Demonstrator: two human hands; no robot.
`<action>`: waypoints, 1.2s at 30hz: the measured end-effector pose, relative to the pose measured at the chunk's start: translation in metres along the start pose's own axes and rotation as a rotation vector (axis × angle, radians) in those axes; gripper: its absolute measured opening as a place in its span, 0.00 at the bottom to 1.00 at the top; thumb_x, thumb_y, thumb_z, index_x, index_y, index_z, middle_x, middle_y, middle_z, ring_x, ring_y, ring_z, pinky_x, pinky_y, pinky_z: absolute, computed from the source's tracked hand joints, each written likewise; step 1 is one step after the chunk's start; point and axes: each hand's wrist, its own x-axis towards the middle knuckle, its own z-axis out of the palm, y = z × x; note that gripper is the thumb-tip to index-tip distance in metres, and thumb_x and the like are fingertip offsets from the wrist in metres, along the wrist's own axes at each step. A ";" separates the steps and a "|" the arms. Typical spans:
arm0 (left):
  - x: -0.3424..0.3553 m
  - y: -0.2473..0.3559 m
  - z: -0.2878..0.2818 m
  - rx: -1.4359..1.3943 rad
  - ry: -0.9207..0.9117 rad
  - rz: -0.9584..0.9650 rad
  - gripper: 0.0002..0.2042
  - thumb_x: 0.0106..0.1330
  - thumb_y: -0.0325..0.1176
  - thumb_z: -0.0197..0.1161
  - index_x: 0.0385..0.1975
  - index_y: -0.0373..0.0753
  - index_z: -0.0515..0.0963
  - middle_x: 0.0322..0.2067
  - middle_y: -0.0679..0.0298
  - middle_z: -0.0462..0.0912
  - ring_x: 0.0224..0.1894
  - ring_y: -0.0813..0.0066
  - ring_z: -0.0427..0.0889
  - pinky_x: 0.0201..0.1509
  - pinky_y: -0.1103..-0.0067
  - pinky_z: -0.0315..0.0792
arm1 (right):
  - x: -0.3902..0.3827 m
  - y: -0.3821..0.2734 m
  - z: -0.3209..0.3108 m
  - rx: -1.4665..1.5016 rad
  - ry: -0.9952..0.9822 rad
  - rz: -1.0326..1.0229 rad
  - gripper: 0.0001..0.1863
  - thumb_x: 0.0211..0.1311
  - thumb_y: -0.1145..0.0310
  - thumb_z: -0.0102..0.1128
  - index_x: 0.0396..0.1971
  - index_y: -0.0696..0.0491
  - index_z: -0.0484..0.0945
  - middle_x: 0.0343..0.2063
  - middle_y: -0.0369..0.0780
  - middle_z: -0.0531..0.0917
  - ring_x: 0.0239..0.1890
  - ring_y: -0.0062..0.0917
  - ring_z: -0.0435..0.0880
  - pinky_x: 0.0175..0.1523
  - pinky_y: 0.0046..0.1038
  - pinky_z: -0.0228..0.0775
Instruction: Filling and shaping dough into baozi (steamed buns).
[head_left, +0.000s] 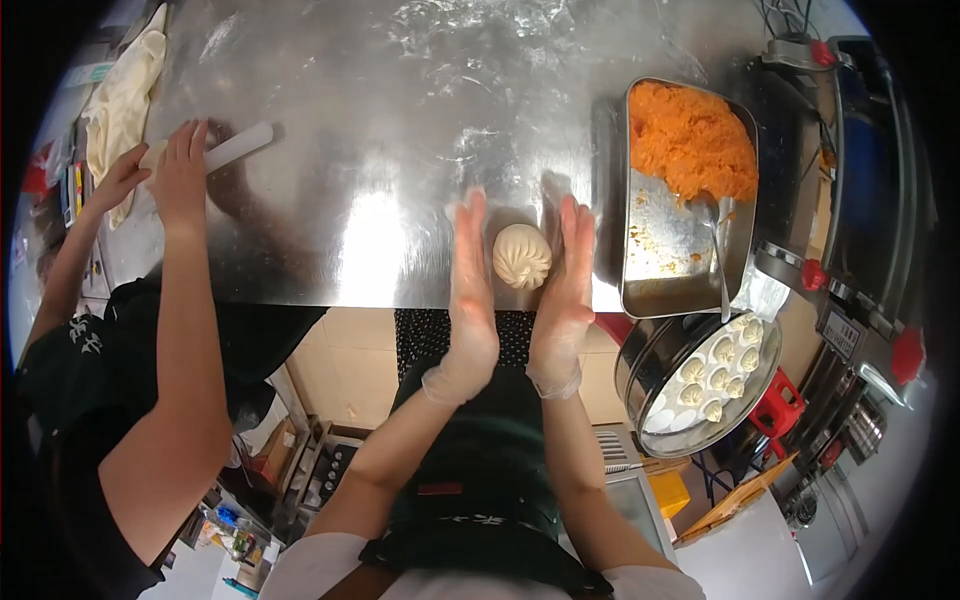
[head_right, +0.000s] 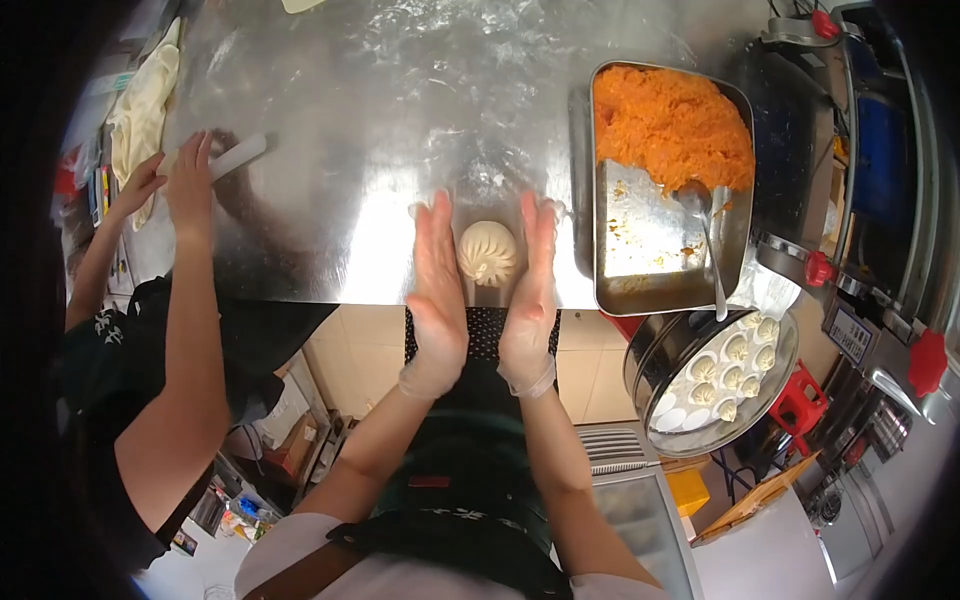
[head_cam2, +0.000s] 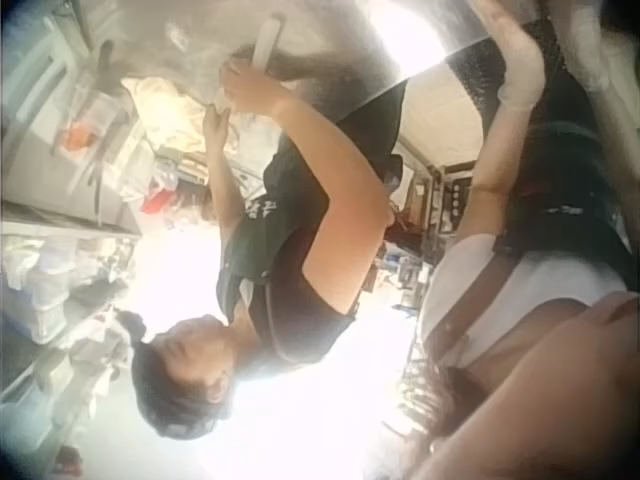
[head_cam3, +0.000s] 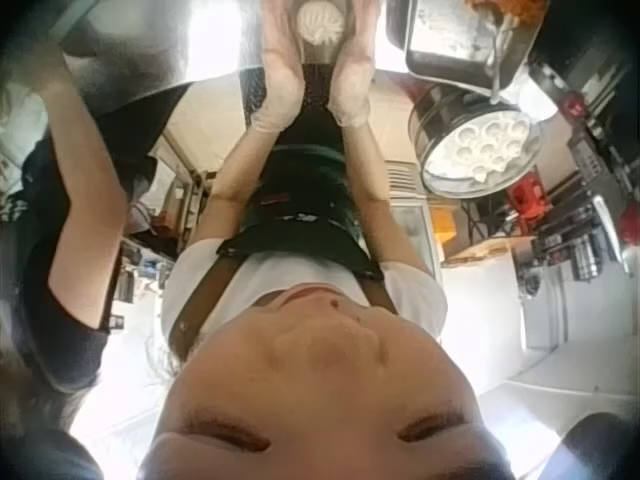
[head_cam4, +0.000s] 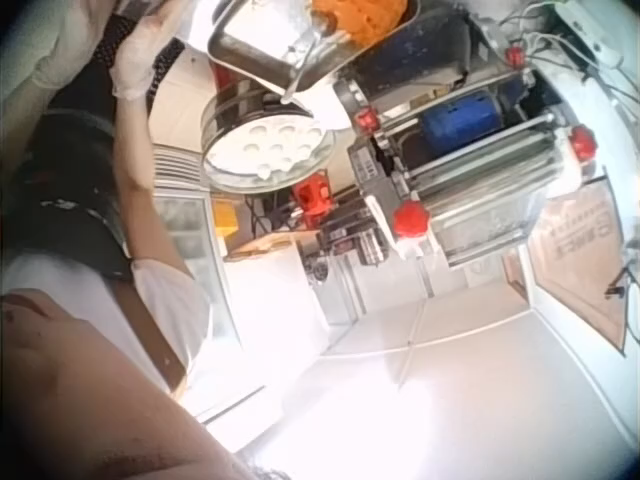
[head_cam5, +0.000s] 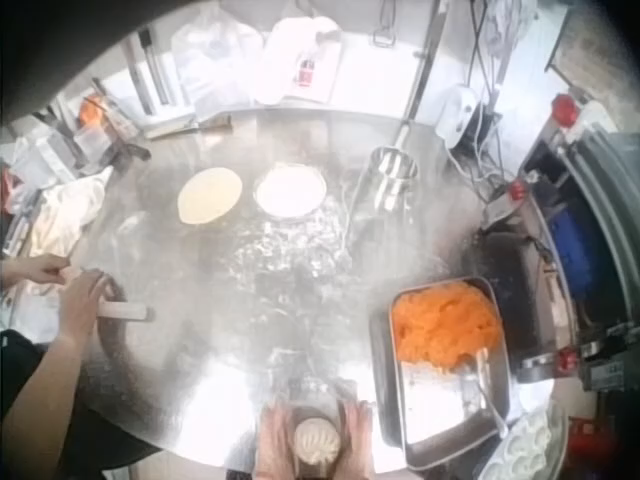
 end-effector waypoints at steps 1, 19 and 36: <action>0.010 0.009 0.000 -0.255 0.046 -0.138 0.50 0.61 0.74 0.31 0.73 0.40 0.35 0.73 0.50 0.39 0.75 0.57 0.38 0.76 0.66 0.35 | -0.008 0.006 0.002 0.007 0.031 0.040 0.59 0.53 0.20 0.27 0.73 0.53 0.41 0.71 0.51 0.50 0.74 0.41 0.46 0.75 0.40 0.36; 0.003 -0.019 -0.007 -0.048 -0.062 -0.054 0.50 0.62 0.75 0.27 0.73 0.37 0.35 0.73 0.50 0.39 0.75 0.56 0.36 0.75 0.64 0.32 | -0.005 0.002 -0.008 -0.012 0.021 0.037 0.60 0.54 0.21 0.24 0.72 0.58 0.41 0.71 0.51 0.50 0.74 0.40 0.46 0.75 0.40 0.35; 0.009 0.001 0.000 -0.081 -0.109 -0.222 0.51 0.61 0.75 0.28 0.72 0.36 0.35 0.73 0.49 0.36 0.75 0.55 0.36 0.75 0.64 0.32 | -0.013 -0.002 0.008 -0.007 0.110 0.167 0.60 0.54 0.21 0.27 0.71 0.59 0.43 0.70 0.50 0.54 0.73 0.38 0.50 0.75 0.38 0.39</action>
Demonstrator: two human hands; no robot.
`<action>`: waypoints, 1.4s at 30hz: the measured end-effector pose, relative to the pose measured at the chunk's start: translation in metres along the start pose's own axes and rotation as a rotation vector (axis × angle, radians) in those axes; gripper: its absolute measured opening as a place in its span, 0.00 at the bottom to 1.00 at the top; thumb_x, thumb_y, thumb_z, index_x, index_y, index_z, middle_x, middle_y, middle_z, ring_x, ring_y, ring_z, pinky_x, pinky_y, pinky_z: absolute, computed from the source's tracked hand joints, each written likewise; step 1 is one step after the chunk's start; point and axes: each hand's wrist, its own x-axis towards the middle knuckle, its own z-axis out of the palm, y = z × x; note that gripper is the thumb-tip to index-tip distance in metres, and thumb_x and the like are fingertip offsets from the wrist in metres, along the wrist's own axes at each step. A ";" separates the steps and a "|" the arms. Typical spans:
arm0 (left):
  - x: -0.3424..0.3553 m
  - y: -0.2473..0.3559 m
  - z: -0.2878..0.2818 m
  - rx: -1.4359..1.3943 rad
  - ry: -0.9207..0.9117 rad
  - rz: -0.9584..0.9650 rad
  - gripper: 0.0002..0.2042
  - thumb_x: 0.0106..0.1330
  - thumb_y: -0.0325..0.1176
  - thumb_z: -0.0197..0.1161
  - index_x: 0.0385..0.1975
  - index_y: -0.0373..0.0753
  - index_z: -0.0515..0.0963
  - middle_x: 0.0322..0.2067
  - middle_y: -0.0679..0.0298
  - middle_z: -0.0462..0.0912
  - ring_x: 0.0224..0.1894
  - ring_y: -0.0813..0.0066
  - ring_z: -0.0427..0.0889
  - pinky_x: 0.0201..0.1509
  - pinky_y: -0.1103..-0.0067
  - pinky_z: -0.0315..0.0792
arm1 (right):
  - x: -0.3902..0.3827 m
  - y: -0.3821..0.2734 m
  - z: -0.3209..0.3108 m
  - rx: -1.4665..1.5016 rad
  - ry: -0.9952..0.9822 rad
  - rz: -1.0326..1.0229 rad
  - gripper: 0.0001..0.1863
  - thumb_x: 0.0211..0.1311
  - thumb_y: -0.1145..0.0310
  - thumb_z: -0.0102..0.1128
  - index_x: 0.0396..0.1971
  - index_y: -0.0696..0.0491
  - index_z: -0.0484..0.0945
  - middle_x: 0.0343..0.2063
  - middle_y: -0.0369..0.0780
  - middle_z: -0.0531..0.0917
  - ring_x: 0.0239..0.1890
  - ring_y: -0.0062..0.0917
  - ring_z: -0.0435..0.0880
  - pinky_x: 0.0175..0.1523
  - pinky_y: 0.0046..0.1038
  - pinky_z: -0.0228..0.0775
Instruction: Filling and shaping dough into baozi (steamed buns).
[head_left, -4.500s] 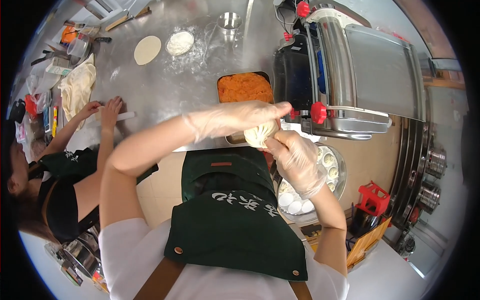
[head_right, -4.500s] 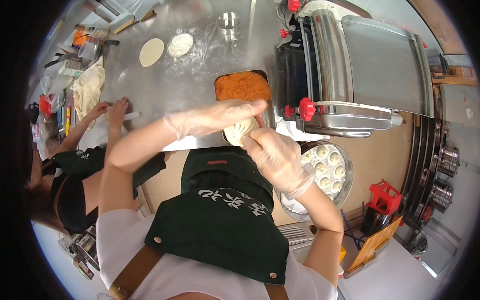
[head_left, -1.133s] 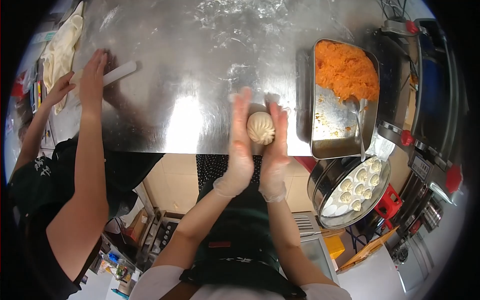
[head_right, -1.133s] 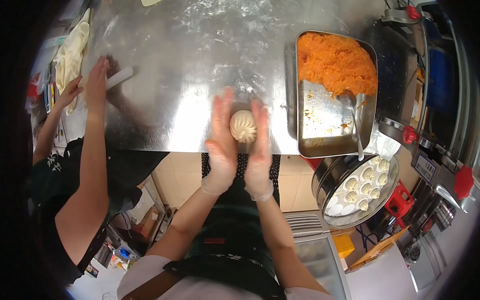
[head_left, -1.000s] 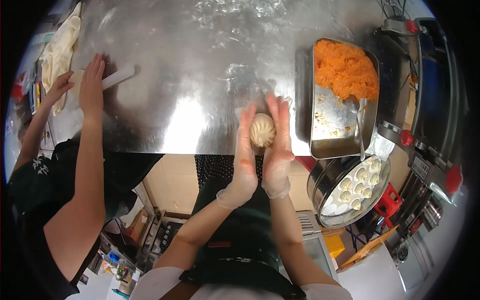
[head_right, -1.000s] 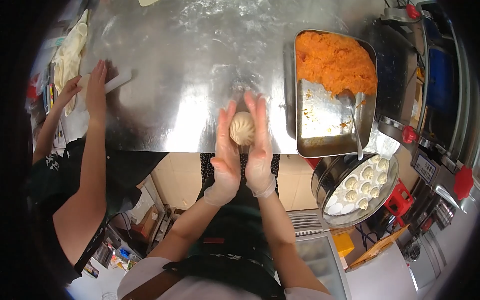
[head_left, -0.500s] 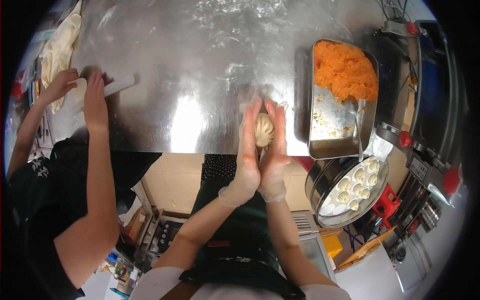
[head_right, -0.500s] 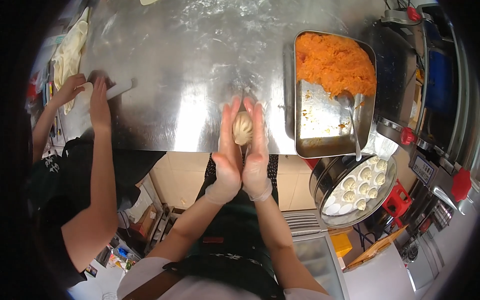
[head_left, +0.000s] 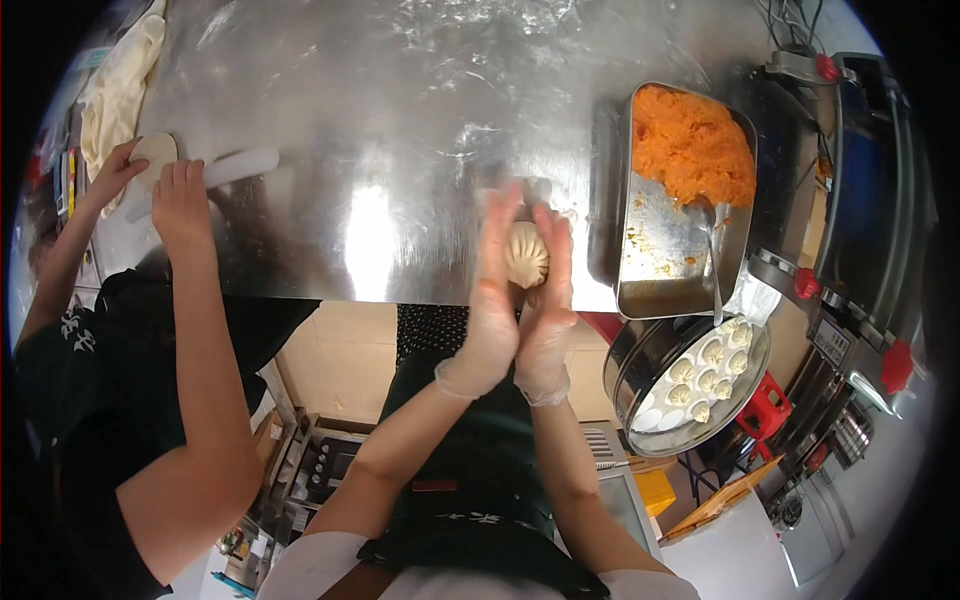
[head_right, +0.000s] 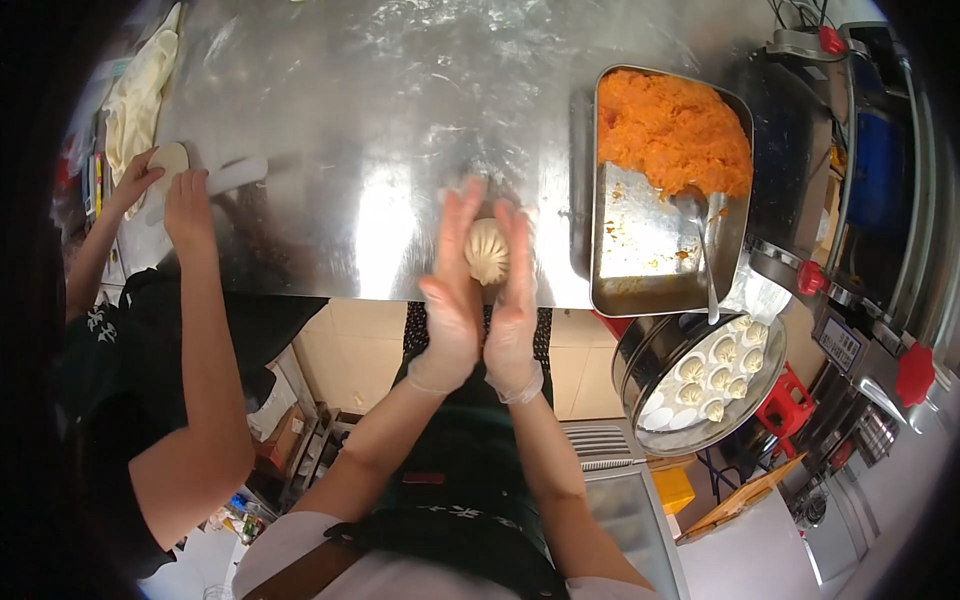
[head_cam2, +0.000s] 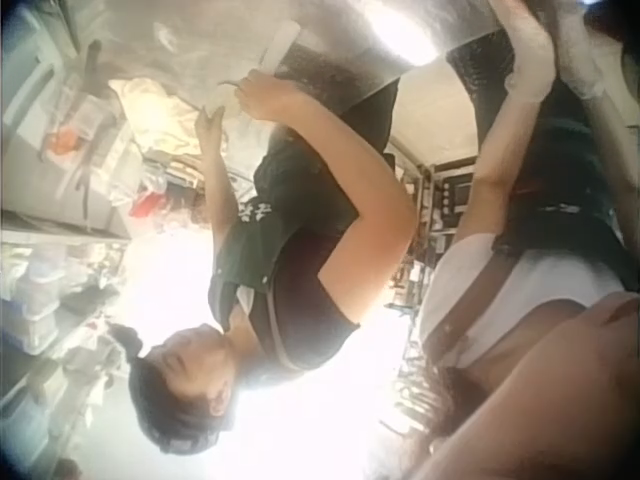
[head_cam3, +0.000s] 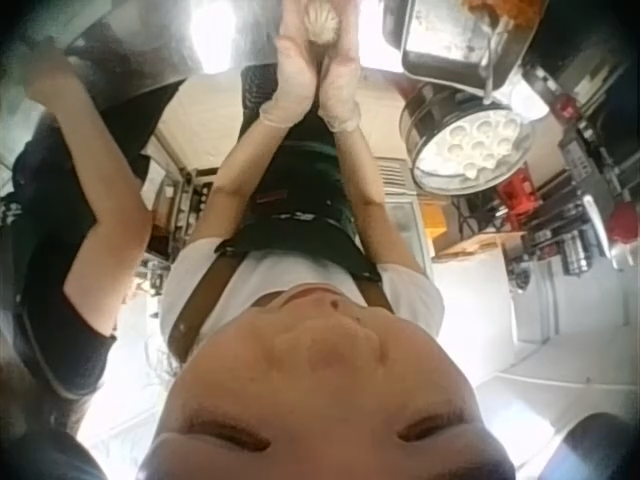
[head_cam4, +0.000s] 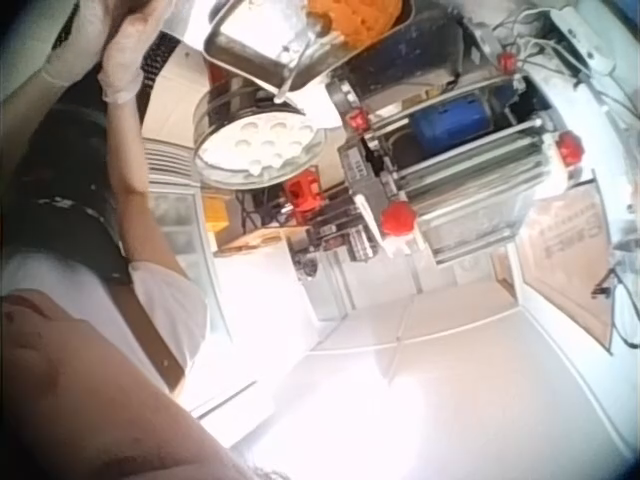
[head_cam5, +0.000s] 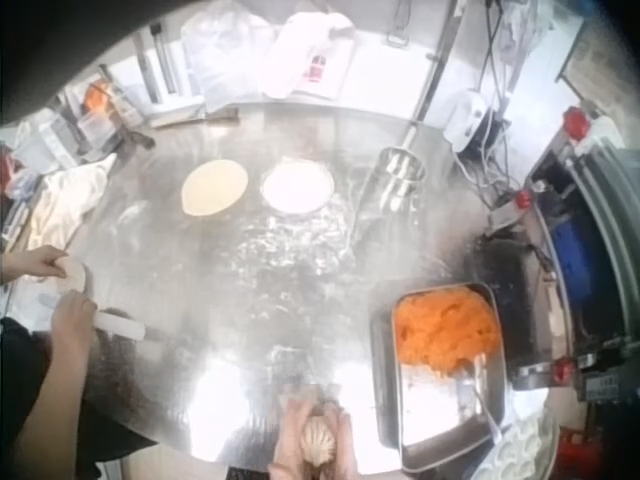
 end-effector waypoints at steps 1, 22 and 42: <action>-0.005 0.002 0.010 0.015 0.016 0.116 0.52 0.61 0.76 0.29 0.72 0.35 0.36 0.73 0.49 0.37 0.75 0.55 0.36 0.76 0.65 0.33 | 0.003 -0.010 -0.005 -0.035 -0.115 -0.030 0.60 0.54 0.21 0.27 0.71 0.59 0.44 0.69 0.51 0.55 0.72 0.38 0.51 0.75 0.38 0.39; -0.017 0.009 -0.020 0.014 0.122 0.147 0.49 0.63 0.73 0.29 0.72 0.36 0.37 0.73 0.50 0.42 0.75 0.58 0.35 0.76 0.62 0.28 | -0.001 -0.027 -0.033 -0.410 -0.042 -0.104 0.49 0.59 0.35 0.43 0.69 0.58 0.52 0.68 0.49 0.58 0.69 0.39 0.57 0.72 0.38 0.48; -0.062 -0.018 0.010 -0.398 -0.159 -0.337 0.46 0.65 0.69 0.43 0.71 0.34 0.49 0.71 0.55 0.50 0.73 0.62 0.51 0.74 0.67 0.46 | -0.025 -0.081 -0.058 -1.243 -0.159 -0.054 0.33 0.45 0.64 0.70 0.56 0.49 0.72 0.43 0.41 0.78 0.45 0.37 0.80 0.42 0.35 0.77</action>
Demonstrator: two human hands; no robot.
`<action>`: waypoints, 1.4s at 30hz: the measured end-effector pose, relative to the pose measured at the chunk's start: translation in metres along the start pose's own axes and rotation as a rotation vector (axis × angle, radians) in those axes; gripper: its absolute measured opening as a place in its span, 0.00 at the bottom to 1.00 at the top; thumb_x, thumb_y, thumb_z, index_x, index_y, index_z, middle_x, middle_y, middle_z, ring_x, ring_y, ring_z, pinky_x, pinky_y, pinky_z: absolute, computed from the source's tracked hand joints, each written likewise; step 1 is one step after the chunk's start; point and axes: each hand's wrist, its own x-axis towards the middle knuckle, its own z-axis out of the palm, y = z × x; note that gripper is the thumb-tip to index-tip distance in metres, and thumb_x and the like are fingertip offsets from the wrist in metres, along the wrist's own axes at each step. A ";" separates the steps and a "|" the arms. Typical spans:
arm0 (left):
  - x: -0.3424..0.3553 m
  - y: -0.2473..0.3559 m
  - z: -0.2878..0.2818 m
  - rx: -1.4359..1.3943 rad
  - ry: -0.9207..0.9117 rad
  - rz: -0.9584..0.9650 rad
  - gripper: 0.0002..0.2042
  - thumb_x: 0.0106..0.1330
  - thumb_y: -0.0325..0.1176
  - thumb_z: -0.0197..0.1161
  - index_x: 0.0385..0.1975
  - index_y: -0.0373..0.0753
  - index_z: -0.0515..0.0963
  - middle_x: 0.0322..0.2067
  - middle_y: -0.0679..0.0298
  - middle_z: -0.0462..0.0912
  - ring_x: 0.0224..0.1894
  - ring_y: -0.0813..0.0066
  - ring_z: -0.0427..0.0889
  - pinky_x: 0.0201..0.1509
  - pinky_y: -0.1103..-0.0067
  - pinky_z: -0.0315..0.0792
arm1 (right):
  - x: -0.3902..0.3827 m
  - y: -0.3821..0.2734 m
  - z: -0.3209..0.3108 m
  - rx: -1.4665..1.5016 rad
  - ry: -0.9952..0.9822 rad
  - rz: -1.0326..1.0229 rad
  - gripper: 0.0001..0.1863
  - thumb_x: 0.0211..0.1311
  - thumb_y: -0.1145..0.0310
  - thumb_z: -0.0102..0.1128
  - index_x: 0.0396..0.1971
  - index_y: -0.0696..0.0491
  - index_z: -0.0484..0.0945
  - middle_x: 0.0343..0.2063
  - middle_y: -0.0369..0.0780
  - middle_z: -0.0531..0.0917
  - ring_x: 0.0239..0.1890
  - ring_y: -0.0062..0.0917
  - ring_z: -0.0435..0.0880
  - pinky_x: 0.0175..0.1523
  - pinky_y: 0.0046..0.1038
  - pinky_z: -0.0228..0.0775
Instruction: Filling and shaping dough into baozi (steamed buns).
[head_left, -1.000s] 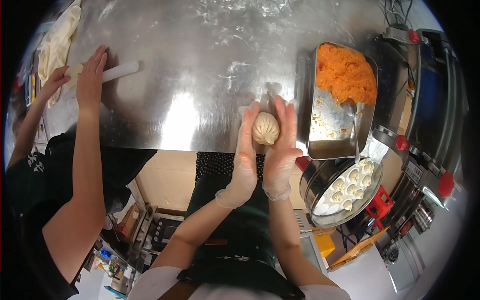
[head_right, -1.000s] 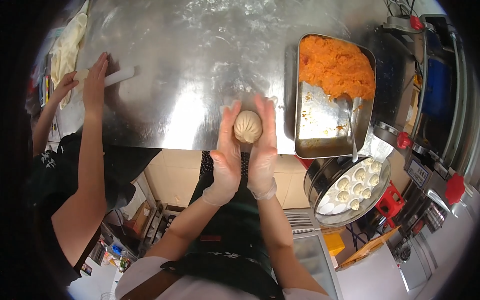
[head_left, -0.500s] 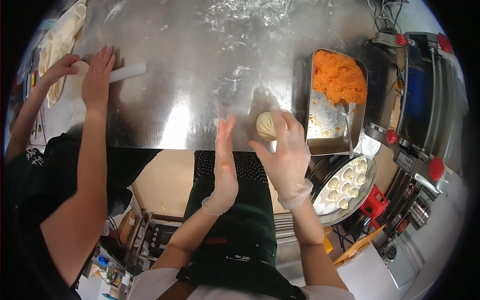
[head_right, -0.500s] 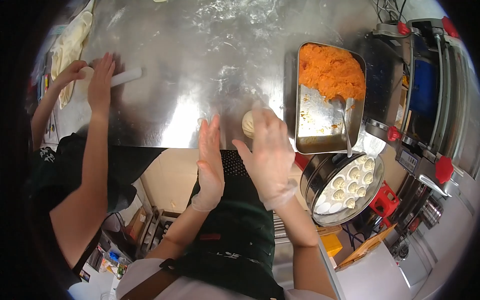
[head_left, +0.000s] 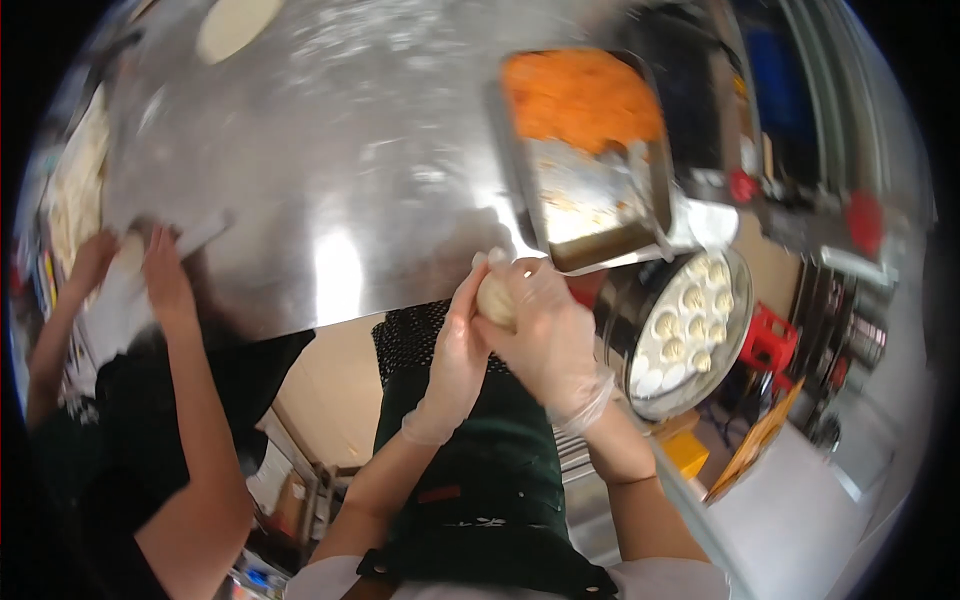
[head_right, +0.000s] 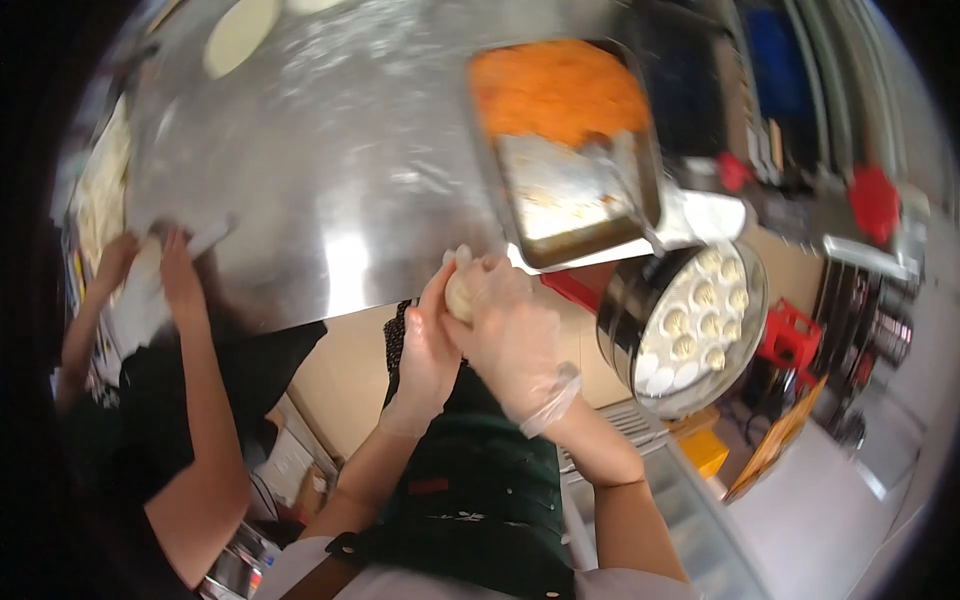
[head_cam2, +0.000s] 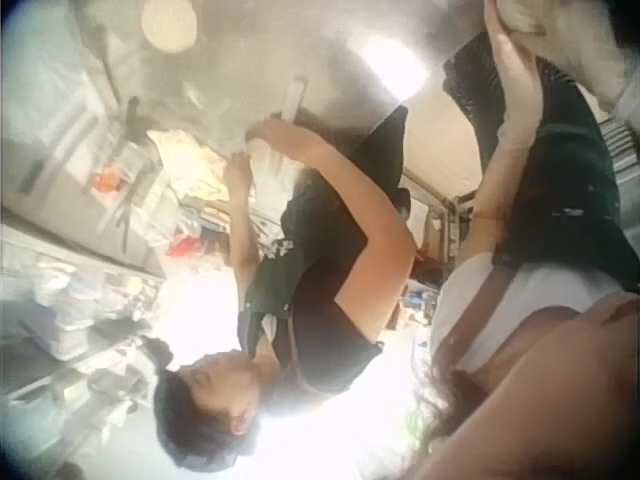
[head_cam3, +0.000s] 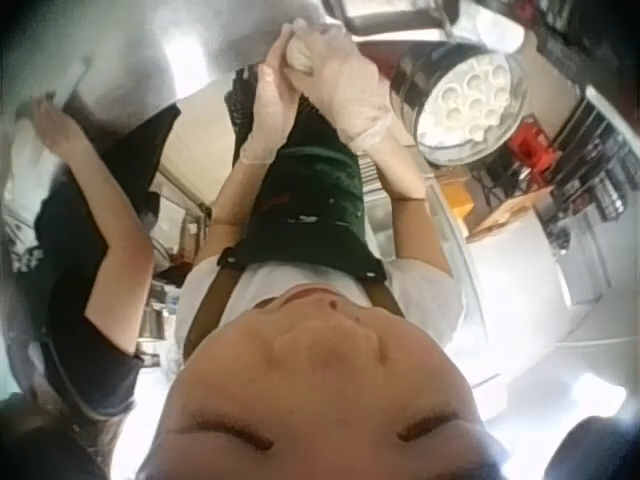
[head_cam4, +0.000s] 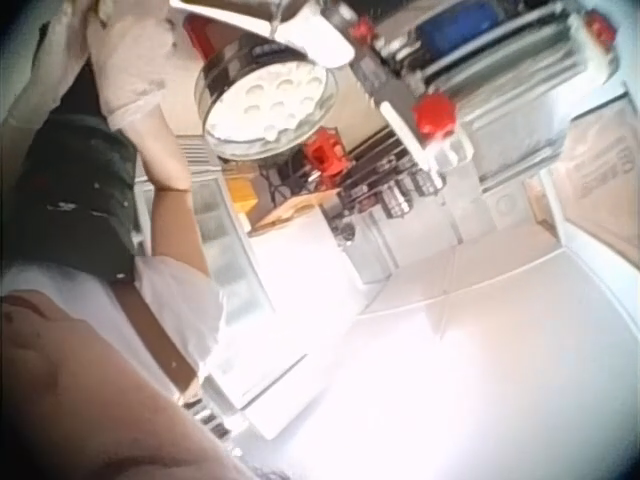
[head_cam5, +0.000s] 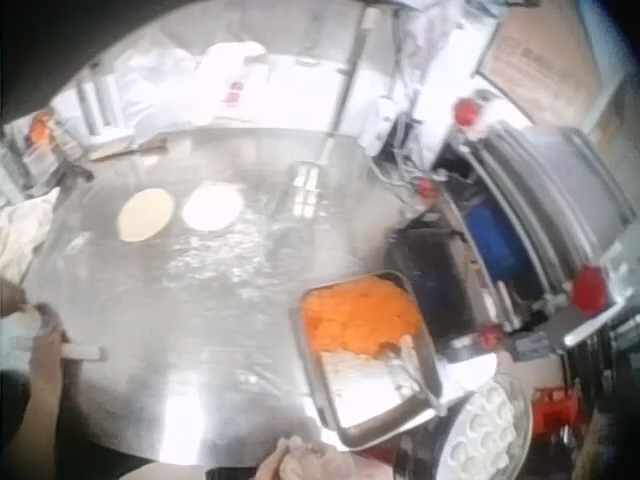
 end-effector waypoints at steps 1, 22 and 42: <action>-0.007 -0.011 0.006 0.027 -0.055 -0.026 0.49 0.63 0.71 0.43 0.70 0.32 0.49 0.71 0.55 0.52 0.72 0.63 0.52 0.74 0.68 0.46 | -0.017 0.012 -0.006 -0.004 0.029 0.051 0.33 0.45 0.64 0.70 0.56 0.49 0.72 0.43 0.41 0.78 0.45 0.37 0.80 0.42 0.35 0.77; -0.051 -0.299 0.160 0.606 -0.347 -0.616 0.34 0.74 0.56 0.41 0.67 0.32 0.56 0.63 0.48 0.66 0.65 0.59 0.66 0.69 0.64 0.60 | -0.355 0.467 -0.019 0.225 0.566 1.172 0.29 0.47 0.71 0.71 0.52 0.57 0.74 0.47 0.47 0.80 0.47 0.38 0.82 0.52 0.32 0.73; -0.077 -0.227 0.133 0.787 0.012 -0.522 0.32 0.76 0.56 0.35 0.64 0.31 0.62 0.59 0.48 0.71 0.62 0.58 0.69 0.67 0.64 0.61 | -0.400 0.470 -0.054 0.349 0.672 1.202 0.34 0.51 0.70 0.69 0.60 0.60 0.68 0.53 0.54 0.76 0.49 0.41 0.82 0.54 0.38 0.73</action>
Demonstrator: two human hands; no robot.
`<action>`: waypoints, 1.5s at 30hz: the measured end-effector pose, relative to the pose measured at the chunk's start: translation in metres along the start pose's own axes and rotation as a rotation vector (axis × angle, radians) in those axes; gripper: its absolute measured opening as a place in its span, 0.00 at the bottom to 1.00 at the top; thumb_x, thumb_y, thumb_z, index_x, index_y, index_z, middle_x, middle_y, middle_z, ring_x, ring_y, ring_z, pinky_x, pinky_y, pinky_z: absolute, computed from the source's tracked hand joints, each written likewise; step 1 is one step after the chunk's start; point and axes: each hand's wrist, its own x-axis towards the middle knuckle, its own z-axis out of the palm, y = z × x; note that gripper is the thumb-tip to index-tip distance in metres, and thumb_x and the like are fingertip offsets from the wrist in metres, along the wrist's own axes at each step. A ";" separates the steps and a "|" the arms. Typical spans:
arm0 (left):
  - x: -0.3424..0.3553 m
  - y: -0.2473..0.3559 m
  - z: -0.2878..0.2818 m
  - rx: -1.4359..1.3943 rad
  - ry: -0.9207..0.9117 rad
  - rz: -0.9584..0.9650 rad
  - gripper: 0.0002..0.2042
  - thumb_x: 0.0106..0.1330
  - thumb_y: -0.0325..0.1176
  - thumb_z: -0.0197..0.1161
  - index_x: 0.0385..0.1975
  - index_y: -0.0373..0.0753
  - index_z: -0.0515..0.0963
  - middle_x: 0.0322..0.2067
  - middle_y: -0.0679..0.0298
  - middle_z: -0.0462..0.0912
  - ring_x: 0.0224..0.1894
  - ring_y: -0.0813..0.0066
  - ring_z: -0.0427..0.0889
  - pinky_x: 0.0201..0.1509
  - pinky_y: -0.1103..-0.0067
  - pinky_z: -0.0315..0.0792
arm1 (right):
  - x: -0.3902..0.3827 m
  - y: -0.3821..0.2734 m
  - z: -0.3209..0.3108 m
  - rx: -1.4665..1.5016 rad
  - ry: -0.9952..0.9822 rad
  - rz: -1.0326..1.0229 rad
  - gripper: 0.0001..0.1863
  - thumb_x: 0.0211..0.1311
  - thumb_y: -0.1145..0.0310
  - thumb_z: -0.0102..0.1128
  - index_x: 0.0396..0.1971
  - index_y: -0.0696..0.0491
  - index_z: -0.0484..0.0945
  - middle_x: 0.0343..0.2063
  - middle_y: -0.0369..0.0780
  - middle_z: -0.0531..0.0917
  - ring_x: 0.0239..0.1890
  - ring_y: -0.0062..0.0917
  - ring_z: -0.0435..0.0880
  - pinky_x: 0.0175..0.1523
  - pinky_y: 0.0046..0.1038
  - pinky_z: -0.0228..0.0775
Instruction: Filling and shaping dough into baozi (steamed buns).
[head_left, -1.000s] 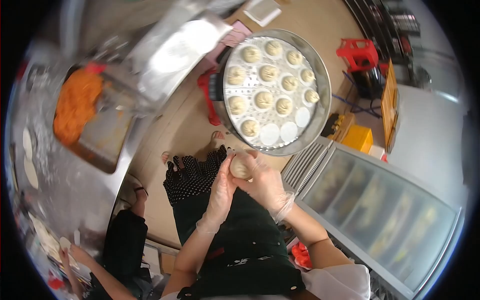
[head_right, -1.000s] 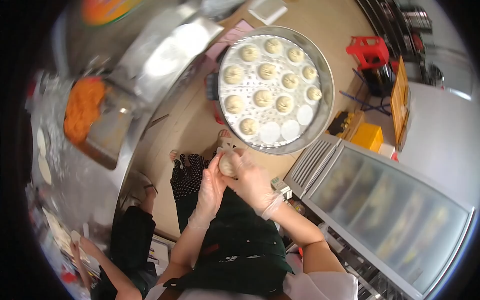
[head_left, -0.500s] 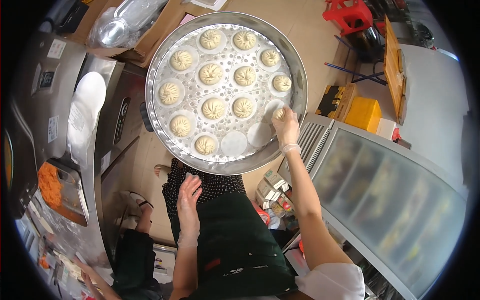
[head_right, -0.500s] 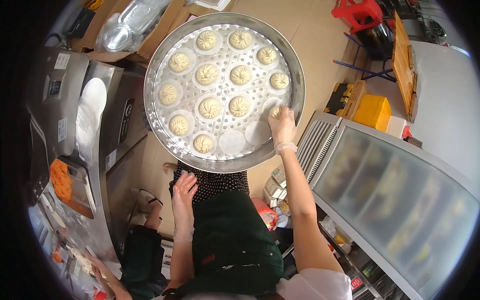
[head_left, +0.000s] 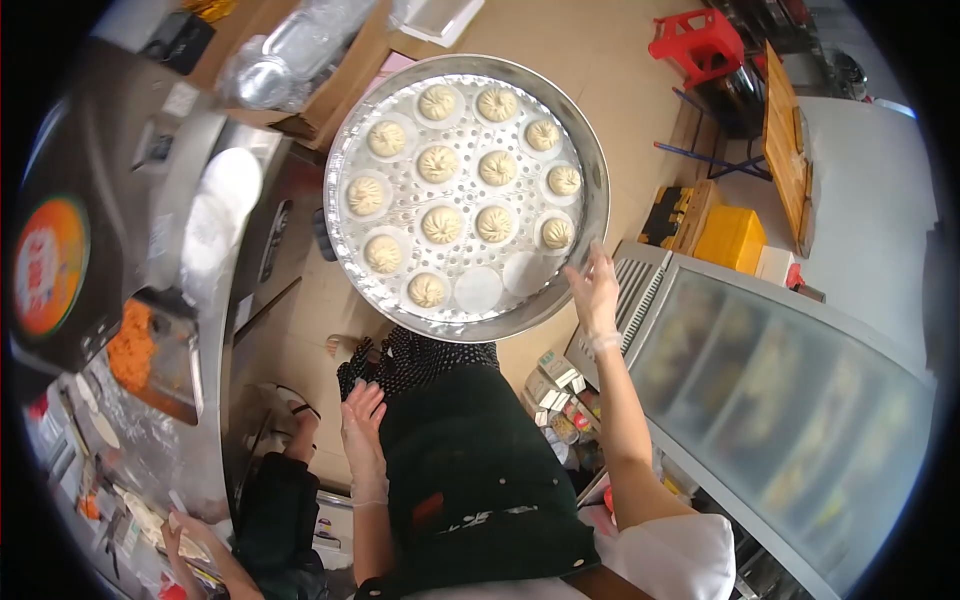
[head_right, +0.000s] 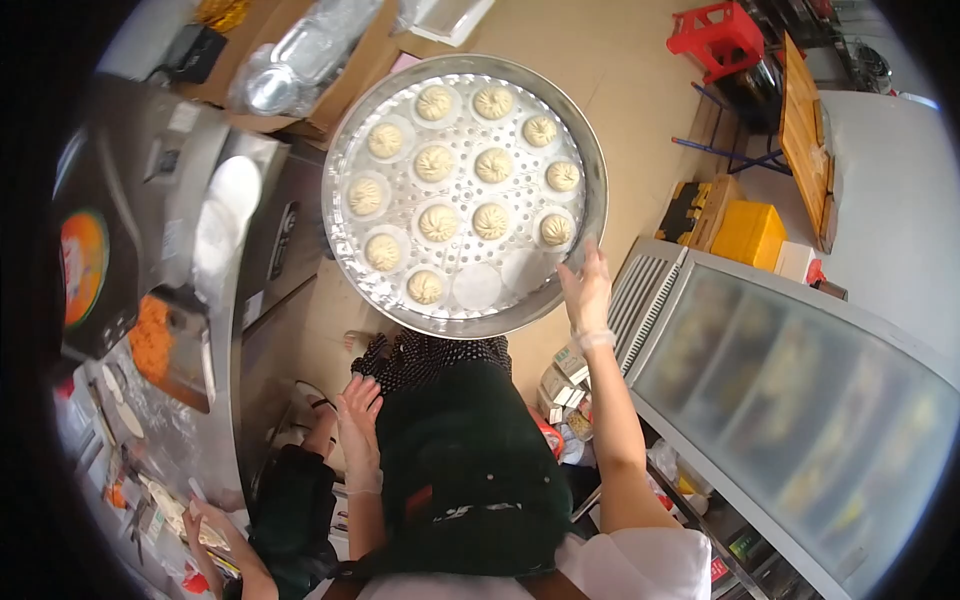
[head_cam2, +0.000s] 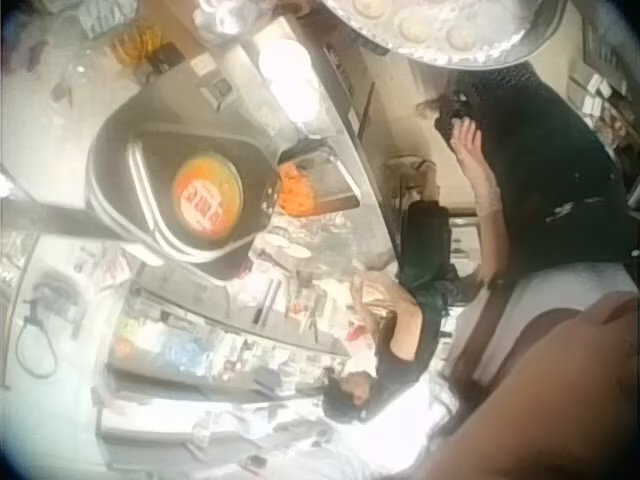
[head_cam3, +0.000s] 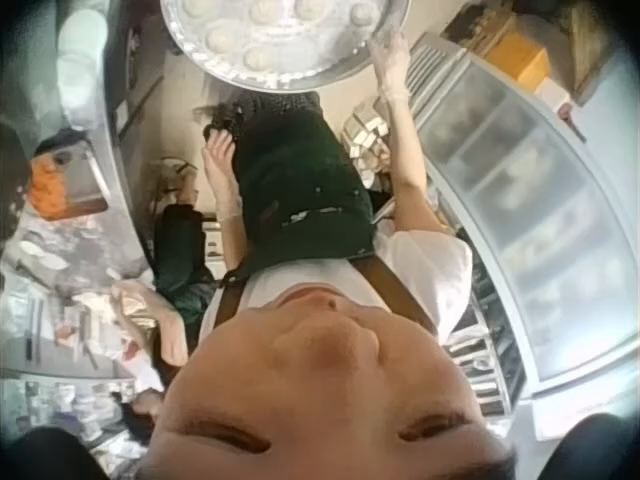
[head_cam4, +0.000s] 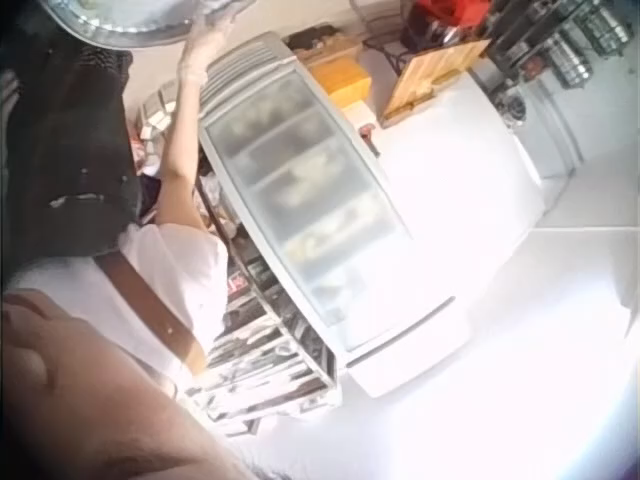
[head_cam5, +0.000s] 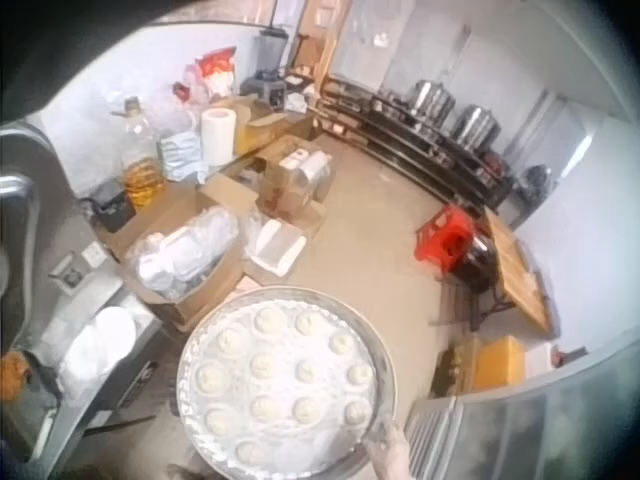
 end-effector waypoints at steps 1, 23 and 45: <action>-0.008 0.001 -0.013 -0.031 0.030 0.005 0.31 0.76 0.54 0.37 0.64 0.31 0.62 0.59 0.48 0.71 0.62 0.58 0.69 0.67 0.64 0.61 | -0.014 -0.007 -0.003 0.010 0.003 -0.023 0.34 0.51 0.70 0.69 0.60 0.60 0.68 0.53 0.54 0.76 0.49 0.41 0.82 0.54 0.38 0.73; -0.077 0.147 -0.306 -0.605 0.446 0.534 0.16 0.70 0.26 0.54 0.56 0.29 0.70 0.53 0.58 0.77 0.57 0.72 0.75 0.66 0.77 0.64 | -0.335 -0.475 0.232 0.143 -1.324 -0.918 0.24 0.59 0.69 0.65 0.56 0.57 0.73 0.41 0.47 0.84 0.43 0.29 0.85 0.50 0.27 0.76; -0.075 0.134 -0.402 -1.091 0.914 0.324 0.16 0.71 0.32 0.53 0.56 0.32 0.72 0.51 0.56 0.79 0.55 0.68 0.77 0.62 0.74 0.69 | -0.507 -0.839 0.585 -0.543 -0.863 -1.220 0.19 0.50 0.61 0.67 0.42 0.53 0.80 0.40 0.43 0.85 0.46 0.37 0.83 0.50 0.34 0.74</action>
